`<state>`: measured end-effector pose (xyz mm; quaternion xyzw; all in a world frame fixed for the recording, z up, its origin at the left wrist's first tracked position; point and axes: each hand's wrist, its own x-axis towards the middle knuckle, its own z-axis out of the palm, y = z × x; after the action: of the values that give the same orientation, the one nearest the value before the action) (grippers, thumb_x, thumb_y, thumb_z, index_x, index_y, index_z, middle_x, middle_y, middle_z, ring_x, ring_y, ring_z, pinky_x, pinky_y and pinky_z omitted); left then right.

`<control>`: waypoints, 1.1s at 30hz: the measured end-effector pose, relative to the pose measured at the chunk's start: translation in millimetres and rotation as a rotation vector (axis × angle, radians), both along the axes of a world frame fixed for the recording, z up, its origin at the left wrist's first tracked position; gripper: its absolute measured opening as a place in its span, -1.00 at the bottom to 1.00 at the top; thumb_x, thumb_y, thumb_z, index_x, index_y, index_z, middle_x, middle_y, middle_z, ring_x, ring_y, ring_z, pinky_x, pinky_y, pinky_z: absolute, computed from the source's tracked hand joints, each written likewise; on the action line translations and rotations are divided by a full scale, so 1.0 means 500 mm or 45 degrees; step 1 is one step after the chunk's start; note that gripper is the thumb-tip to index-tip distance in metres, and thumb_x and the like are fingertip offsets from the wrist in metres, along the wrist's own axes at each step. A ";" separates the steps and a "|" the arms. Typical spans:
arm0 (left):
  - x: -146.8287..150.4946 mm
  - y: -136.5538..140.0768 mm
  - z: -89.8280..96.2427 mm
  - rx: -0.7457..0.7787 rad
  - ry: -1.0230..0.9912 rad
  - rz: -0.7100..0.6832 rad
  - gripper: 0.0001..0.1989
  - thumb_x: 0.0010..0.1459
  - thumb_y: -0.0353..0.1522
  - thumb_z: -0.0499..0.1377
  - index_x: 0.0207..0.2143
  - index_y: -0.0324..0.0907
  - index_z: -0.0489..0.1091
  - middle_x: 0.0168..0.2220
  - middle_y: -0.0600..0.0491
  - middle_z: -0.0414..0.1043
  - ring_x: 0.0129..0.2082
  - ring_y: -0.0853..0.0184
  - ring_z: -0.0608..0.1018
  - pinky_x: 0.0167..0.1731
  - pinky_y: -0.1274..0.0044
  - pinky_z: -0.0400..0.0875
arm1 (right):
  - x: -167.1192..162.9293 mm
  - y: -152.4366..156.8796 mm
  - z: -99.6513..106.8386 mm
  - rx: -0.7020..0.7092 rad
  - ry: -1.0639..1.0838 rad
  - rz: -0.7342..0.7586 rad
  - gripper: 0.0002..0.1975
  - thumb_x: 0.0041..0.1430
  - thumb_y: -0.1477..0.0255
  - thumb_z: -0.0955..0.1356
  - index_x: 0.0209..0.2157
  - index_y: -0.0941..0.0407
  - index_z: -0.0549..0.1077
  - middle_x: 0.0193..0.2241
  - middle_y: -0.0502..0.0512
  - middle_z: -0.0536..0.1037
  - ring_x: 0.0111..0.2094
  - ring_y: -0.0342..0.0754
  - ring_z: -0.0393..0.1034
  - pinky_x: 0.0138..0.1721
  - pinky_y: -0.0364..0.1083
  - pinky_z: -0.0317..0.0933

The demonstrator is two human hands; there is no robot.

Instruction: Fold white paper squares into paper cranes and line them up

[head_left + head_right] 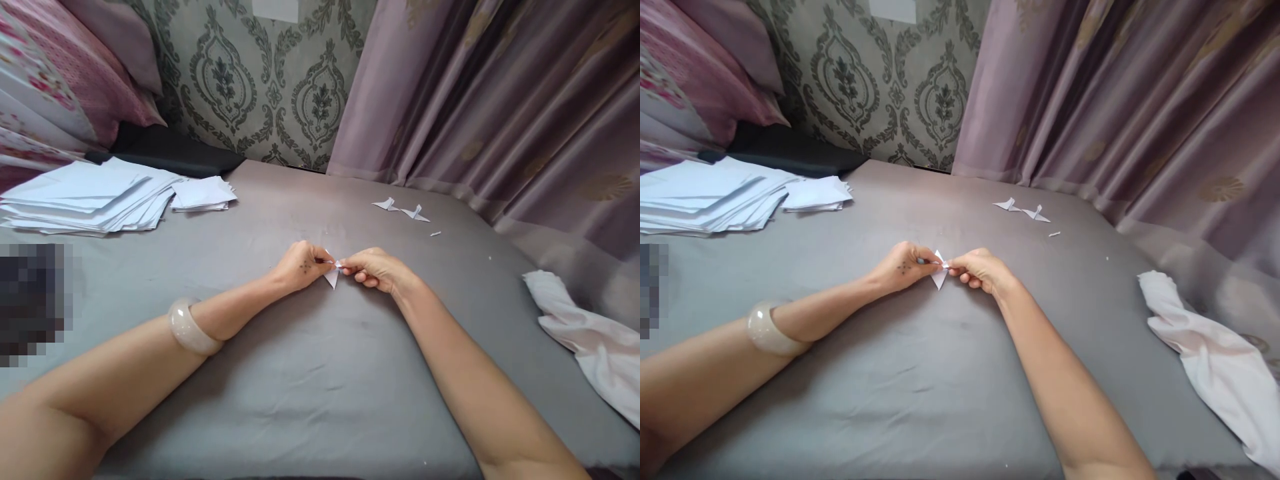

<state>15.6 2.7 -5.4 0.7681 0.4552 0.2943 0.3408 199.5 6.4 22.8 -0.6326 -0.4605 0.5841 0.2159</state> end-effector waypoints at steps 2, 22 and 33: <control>0.000 0.001 -0.001 0.001 -0.002 0.001 -0.75 0.07 -0.31 0.14 -0.34 -0.22 0.59 -0.45 0.05 0.55 -0.44 0.38 0.47 -0.45 0.62 0.24 | -0.001 0.000 0.002 -0.007 -0.023 0.011 -0.89 -0.10 0.49 0.43 -0.56 0.21 0.43 -0.59 0.02 0.46 -0.72 -0.35 0.06 -0.82 -0.28 -0.22; 0.005 0.006 -0.008 -0.074 -0.106 0.060 -0.73 0.01 -0.30 0.14 -0.38 -0.27 0.58 -0.52 0.06 0.49 -0.52 0.41 0.43 -0.52 0.62 0.22 | 0.009 -0.032 -0.024 0.768 -0.243 0.388 -0.68 0.00 0.26 0.40 -0.19 0.08 0.51 -0.33 -0.03 0.41 -0.58 -0.30 0.14 -0.52 -0.22 0.08; 0.008 -0.002 0.005 -0.020 -0.041 0.113 -0.75 0.03 -0.31 0.14 -0.39 -0.26 0.56 -0.56 0.08 0.42 -0.53 0.43 0.38 -0.53 0.62 0.19 | 0.004 -0.019 -0.046 0.955 -0.316 0.309 -0.83 0.06 0.31 0.37 -0.40 0.11 0.52 -0.37 0.00 0.44 -0.51 -0.23 0.19 -0.44 -0.18 0.11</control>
<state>19.5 1.9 -2.8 0.7397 0.4855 0.3178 0.3408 201.4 -3.0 -0.2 -0.5169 -0.7351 0.3164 0.3039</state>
